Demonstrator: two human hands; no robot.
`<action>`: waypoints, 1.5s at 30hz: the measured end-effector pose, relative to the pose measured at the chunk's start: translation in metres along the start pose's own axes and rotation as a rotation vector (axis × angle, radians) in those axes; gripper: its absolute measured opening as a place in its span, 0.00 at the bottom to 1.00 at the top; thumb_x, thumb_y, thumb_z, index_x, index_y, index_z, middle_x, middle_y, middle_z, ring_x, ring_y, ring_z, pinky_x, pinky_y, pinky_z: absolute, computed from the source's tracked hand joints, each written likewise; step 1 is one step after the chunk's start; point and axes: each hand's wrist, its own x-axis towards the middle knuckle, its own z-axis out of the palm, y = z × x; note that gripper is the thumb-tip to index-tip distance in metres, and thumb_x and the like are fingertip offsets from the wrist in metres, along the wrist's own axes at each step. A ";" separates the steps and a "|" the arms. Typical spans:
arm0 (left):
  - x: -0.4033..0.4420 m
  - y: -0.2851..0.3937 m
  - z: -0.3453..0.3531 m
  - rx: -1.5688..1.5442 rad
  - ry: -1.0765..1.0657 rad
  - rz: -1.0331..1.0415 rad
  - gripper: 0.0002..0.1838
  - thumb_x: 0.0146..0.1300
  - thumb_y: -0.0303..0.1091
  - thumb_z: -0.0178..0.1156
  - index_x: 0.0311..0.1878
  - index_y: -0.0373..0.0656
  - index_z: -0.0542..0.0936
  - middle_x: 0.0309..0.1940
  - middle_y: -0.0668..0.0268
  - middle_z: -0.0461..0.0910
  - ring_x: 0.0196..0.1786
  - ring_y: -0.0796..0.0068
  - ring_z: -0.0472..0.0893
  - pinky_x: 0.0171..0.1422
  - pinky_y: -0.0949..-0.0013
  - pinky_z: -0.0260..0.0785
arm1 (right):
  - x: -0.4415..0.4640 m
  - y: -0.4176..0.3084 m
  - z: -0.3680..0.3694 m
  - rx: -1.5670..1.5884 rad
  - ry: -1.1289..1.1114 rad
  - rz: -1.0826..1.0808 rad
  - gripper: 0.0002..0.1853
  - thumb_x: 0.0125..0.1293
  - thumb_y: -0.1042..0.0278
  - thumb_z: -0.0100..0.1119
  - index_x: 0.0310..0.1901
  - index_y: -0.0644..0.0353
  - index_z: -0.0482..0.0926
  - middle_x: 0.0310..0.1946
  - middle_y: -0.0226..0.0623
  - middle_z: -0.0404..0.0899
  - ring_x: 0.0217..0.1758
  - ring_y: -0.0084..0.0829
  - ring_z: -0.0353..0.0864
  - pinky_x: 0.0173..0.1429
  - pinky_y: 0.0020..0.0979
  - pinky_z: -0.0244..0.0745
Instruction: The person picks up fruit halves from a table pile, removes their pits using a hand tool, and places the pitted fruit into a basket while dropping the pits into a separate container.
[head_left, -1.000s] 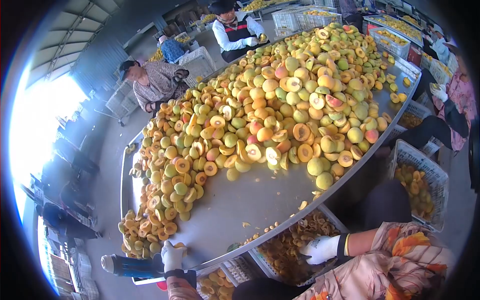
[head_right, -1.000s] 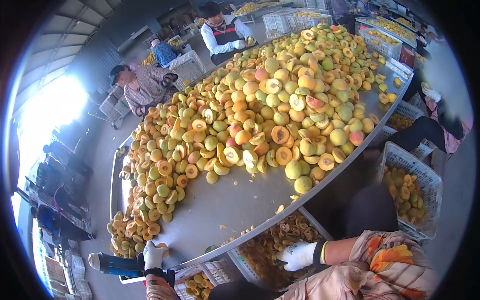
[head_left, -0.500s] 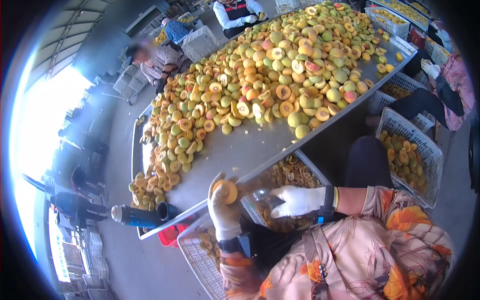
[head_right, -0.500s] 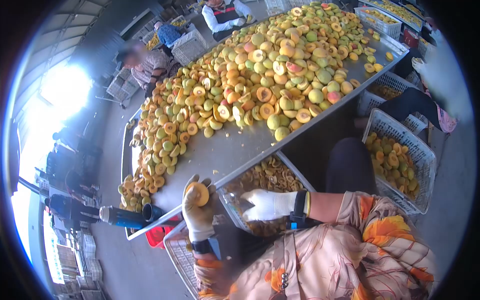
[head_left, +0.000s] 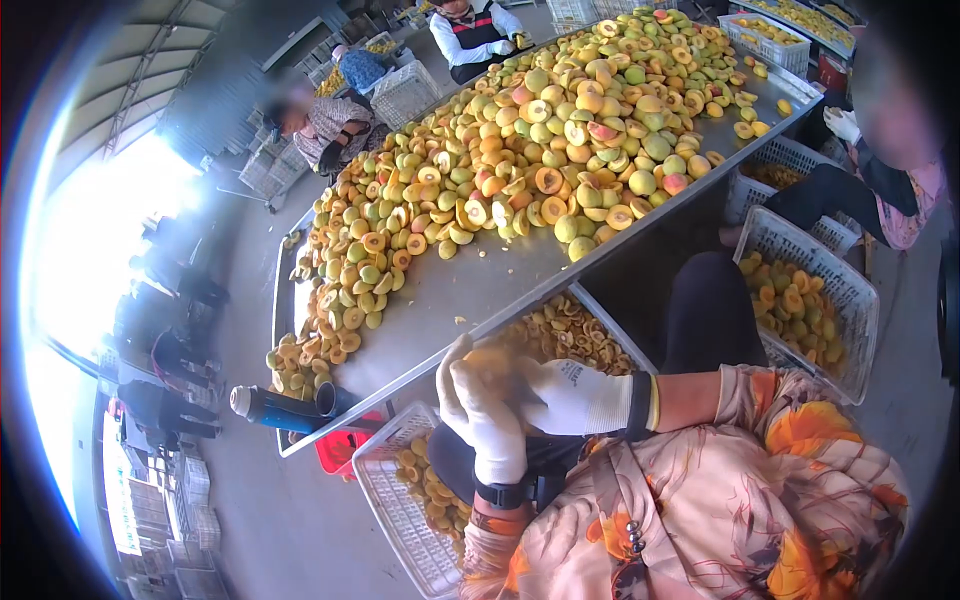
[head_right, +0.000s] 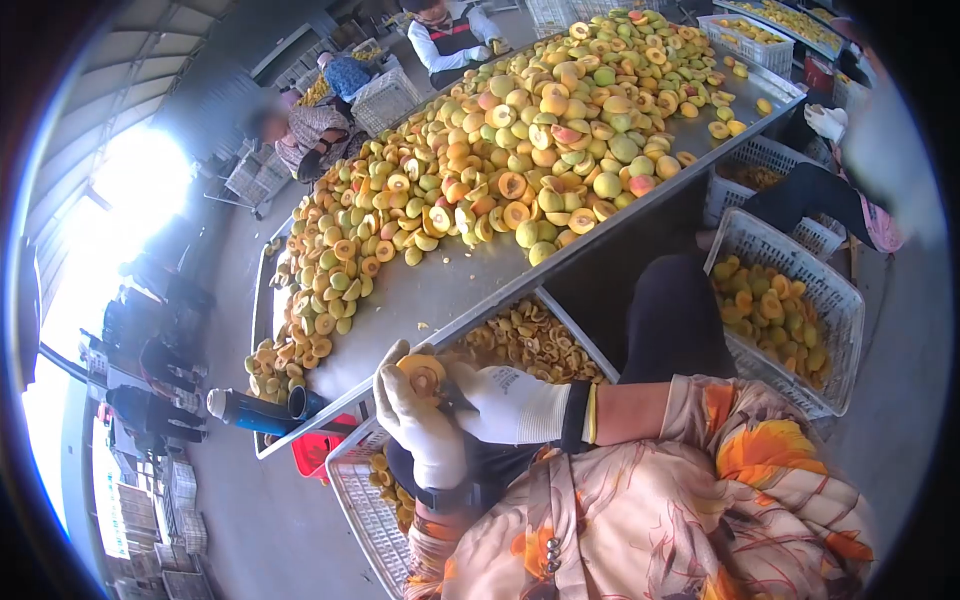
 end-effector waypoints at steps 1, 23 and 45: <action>-0.002 0.002 0.002 0.026 0.014 0.026 0.27 0.81 0.51 0.51 0.60 0.32 0.77 0.42 0.54 0.84 0.41 0.67 0.84 0.50 0.65 0.80 | -0.001 0.008 0.005 -0.004 0.002 -0.054 0.25 0.66 0.68 0.61 0.63 0.65 0.69 0.38 0.58 0.84 0.40 0.60 0.85 0.44 0.51 0.80; 0.034 -0.012 -0.006 -0.339 -0.414 -0.223 0.27 0.75 0.55 0.58 0.52 0.35 0.81 0.37 0.52 0.86 0.37 0.63 0.85 0.44 0.62 0.80 | 0.025 0.006 -0.041 1.471 -0.913 0.638 0.10 0.66 0.70 0.58 0.29 0.58 0.69 0.13 0.23 0.60 0.10 0.16 0.57 0.12 0.22 0.51; 0.209 -0.092 -0.284 1.173 -0.065 -0.022 0.30 0.71 0.42 0.63 0.71 0.36 0.72 0.69 0.44 0.71 0.72 0.46 0.71 0.76 0.53 0.64 | 0.038 0.185 0.029 -0.209 -0.915 0.537 0.24 0.64 0.51 0.58 0.52 0.64 0.80 0.43 0.60 0.86 0.49 0.59 0.85 0.53 0.50 0.79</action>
